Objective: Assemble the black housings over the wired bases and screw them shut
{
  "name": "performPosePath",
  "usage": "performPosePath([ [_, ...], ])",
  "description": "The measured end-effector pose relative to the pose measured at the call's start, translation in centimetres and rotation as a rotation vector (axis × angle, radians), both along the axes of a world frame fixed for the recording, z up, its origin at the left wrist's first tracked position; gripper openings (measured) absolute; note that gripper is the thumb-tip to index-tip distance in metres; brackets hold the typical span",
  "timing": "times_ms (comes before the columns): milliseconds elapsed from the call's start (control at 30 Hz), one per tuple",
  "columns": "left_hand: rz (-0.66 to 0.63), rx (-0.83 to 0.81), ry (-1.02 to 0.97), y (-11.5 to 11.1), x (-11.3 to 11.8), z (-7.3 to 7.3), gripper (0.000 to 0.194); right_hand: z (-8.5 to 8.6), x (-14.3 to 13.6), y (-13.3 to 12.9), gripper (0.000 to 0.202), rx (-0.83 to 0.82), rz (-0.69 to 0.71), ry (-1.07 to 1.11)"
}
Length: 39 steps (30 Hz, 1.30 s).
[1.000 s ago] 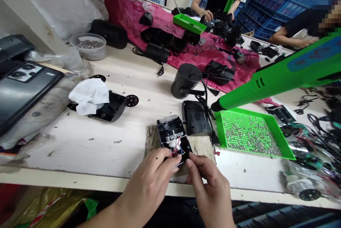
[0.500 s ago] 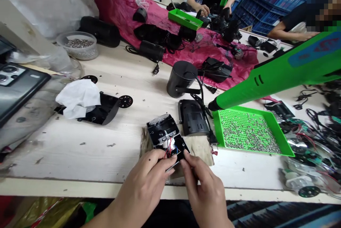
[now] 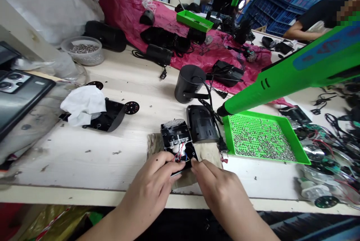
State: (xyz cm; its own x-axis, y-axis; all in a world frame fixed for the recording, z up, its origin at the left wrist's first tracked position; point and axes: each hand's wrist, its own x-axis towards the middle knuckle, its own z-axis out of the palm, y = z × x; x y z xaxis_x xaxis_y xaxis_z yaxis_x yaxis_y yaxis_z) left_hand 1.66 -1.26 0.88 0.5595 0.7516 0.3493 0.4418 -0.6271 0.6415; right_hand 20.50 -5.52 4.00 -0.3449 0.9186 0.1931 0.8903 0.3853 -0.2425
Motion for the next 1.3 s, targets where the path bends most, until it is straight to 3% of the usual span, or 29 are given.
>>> performPosePath([
  [167,0.022,0.055,0.003,-0.1,0.0,-0.1,0.027,-2.4,-0.8,-1.9,0.027,0.030,-0.195,0.418],
  [333,0.073,0.093,-0.046,-1.0,-0.4,0.0,0.030,-2.8,-0.3,-2.7,0.028,-0.123,-0.360,0.727],
  [533,0.315,-0.140,-0.263,-0.6,-0.3,-0.1,0.019,-2.1,0.4,-2.2,0.020,-0.049,-0.343,0.661],
  [733,0.354,-0.342,-0.353,0.6,-0.4,-0.5,0.013,-2.6,0.1,-1.4,0.016,0.007,-0.351,0.617],
  [900,0.335,-0.274,-0.319,0.2,-0.3,-0.3,0.034,-1.9,-0.2,-0.9,0.015,0.088,-0.296,0.566],
  [1067,0.269,-0.247,-0.289,0.4,1.3,0.1,0.056,-0.4,-1.0,0.9,0.019,0.087,-0.194,0.380],
  [1200,0.306,-0.259,-0.320,0.4,2.3,-0.3,0.059,0.2,-1.7,2.2,0.018,0.009,-0.135,0.254],
  [1300,0.324,-0.284,-0.369,0.3,2.3,-0.8,0.061,0.3,-1.8,2.4,0.017,0.026,-0.143,0.295],
])
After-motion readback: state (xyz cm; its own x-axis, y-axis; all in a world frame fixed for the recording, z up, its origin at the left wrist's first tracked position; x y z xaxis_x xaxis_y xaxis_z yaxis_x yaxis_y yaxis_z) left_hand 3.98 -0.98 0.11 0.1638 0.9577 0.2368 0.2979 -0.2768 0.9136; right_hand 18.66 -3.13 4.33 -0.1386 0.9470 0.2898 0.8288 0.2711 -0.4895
